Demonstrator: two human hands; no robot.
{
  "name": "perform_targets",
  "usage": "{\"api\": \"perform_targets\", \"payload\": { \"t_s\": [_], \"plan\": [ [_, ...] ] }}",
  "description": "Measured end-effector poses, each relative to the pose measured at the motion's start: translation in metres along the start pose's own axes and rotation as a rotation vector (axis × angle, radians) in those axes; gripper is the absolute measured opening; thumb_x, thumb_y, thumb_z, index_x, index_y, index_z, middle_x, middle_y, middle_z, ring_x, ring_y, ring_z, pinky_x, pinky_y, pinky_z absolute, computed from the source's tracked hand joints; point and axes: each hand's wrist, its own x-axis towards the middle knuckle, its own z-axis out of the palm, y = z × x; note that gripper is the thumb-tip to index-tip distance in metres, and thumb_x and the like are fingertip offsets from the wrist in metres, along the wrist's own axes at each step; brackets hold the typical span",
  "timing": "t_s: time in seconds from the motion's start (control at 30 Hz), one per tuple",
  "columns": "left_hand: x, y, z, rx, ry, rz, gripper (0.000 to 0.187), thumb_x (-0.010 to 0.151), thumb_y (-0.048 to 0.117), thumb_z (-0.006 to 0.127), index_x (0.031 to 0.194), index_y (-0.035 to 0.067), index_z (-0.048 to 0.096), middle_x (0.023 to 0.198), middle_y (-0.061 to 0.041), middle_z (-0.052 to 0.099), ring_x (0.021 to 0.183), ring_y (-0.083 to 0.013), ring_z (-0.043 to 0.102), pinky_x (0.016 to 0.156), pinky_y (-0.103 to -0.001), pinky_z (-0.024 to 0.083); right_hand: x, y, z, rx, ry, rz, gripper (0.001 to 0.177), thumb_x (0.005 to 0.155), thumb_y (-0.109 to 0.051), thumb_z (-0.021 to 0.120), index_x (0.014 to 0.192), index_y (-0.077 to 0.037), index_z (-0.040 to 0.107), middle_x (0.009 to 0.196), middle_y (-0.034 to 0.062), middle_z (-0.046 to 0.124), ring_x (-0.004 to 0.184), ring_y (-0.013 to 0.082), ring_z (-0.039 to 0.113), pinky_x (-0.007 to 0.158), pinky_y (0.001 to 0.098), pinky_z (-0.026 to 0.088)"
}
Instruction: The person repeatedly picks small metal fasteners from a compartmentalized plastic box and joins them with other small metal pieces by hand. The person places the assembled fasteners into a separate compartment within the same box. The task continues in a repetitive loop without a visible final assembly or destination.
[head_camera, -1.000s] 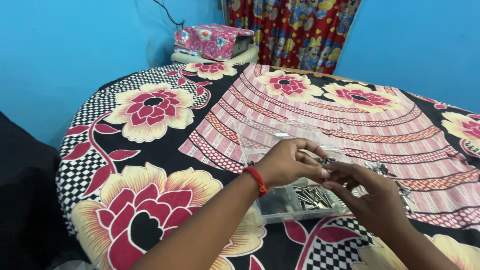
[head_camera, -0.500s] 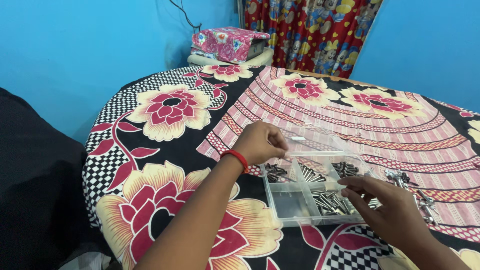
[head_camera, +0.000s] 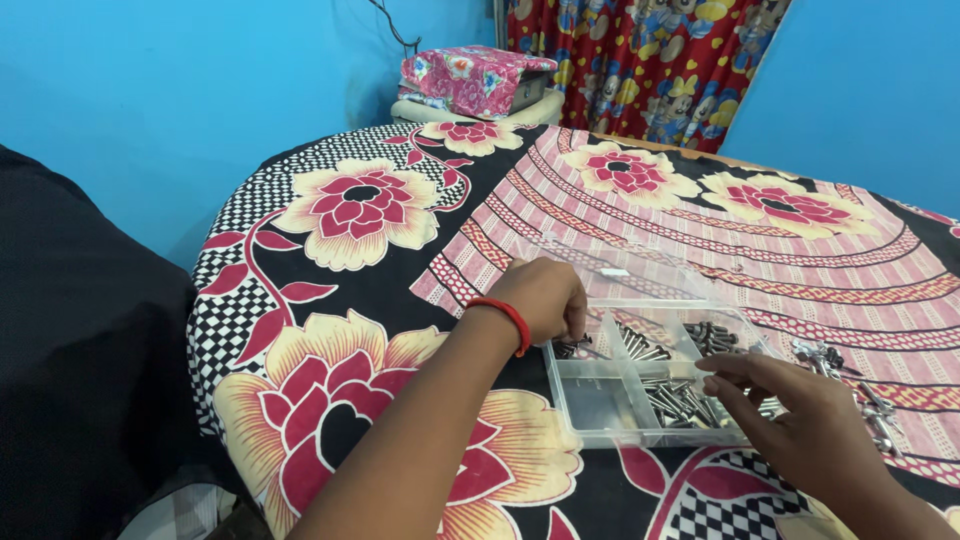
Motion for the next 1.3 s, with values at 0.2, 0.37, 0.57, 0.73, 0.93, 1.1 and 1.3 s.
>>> {"api": "perform_targets", "payload": {
  "t_s": [0.2, 0.37, 0.57, 0.73, 0.93, 1.1, 1.3],
  "plan": [
    [0.002, -0.002, 0.004, 0.033, 0.061, 0.025, 0.014, 0.070, 0.005, 0.075, 0.071, 0.017, 0.082, 0.078, -0.003, 0.079, 0.080, -0.0215, 0.076, 0.090, -0.037, 0.053, -0.001, 0.002, 0.000, 0.026, 0.053, -0.060, 0.029, 0.080, -0.025, 0.082, 0.108, -0.016, 0.079, 0.089, 0.0020, 0.082, 0.073, 0.0146, 0.074, 0.064, 0.0311, 0.062],
    [0.009, 0.001, 0.014, -0.092, 0.196, 0.065, 0.018, 0.070, 0.006, 0.072, 0.081, 0.017, 0.081, 0.085, -0.005, 0.079, 0.083, -0.0225, 0.076, 0.080, -0.036, 0.059, 0.004, 0.019, -0.010, 0.075, 0.168, -0.033, 0.024, 0.086, -0.017, 0.077, 0.109, -0.010, 0.077, 0.089, 0.0059, 0.081, 0.078, 0.0145, 0.076, 0.071, 0.0317, 0.061],
    [0.014, 0.056, 0.055, -0.483, 0.326, 0.322, 0.019, 0.080, 0.017, 0.071, 0.097, 0.013, 0.079, 0.097, -0.007, 0.079, 0.093, -0.0229, 0.076, 0.088, -0.035, 0.059, 0.013, 0.081, -0.029, 0.135, 0.326, 0.156, 0.019, 0.096, -0.013, 0.071, 0.113, -0.006, 0.076, 0.100, 0.0088, 0.079, 0.090, 0.0160, 0.075, 0.078, 0.0319, 0.059],
    [-0.003, 0.105, 0.080, -0.588, 0.262, 0.487, 0.020, 0.089, 0.023, 0.072, 0.104, 0.011, 0.077, 0.106, -0.012, 0.076, 0.104, -0.0276, 0.072, 0.097, -0.038, 0.055, 0.014, 0.171, -0.038, 0.013, 0.319, 0.305, 0.025, 0.095, -0.019, 0.072, 0.117, -0.008, 0.077, 0.103, 0.0116, 0.079, 0.096, 0.0182, 0.075, 0.079, 0.0361, 0.058],
    [0.001, 0.105, 0.085, -0.642, 0.241, 0.399, 0.019, 0.087, 0.022, 0.072, 0.103, 0.012, 0.078, 0.108, -0.009, 0.078, 0.105, -0.0241, 0.075, 0.098, -0.038, 0.056, 0.017, 0.236, -0.028, 0.016, 0.173, 0.423, 0.035, 0.093, -0.026, 0.070, 0.127, -0.016, 0.073, 0.107, 0.0137, 0.080, 0.091, 0.0256, 0.076, 0.076, 0.0398, 0.056],
    [0.009, 0.101, 0.092, -0.752, 0.162, 0.245, 0.017, 0.090, 0.020, 0.071, 0.103, 0.011, 0.078, 0.102, -0.006, 0.079, 0.102, -0.0162, 0.075, 0.092, -0.034, 0.058, 0.024, 0.234, -0.014, -0.181, 0.110, 0.244, 0.028, 0.092, -0.028, 0.069, 0.116, -0.018, 0.079, 0.107, 0.0142, 0.076, 0.089, 0.0287, 0.077, 0.081, 0.0394, 0.059],
    [0.018, 0.093, 0.100, -0.870, 0.139, 0.145, 0.018, 0.092, 0.016, 0.071, 0.105, 0.007, 0.078, 0.097, -0.005, 0.078, 0.089, -0.0108, 0.071, 0.082, -0.029, 0.058, 0.026, 0.219, -0.016, -0.259, 0.111, 0.378, 0.021, 0.089, -0.029, 0.076, 0.103, -0.015, 0.083, 0.103, 0.0141, 0.076, 0.090, 0.0304, 0.076, 0.080, 0.0421, 0.059]
  ]
}}
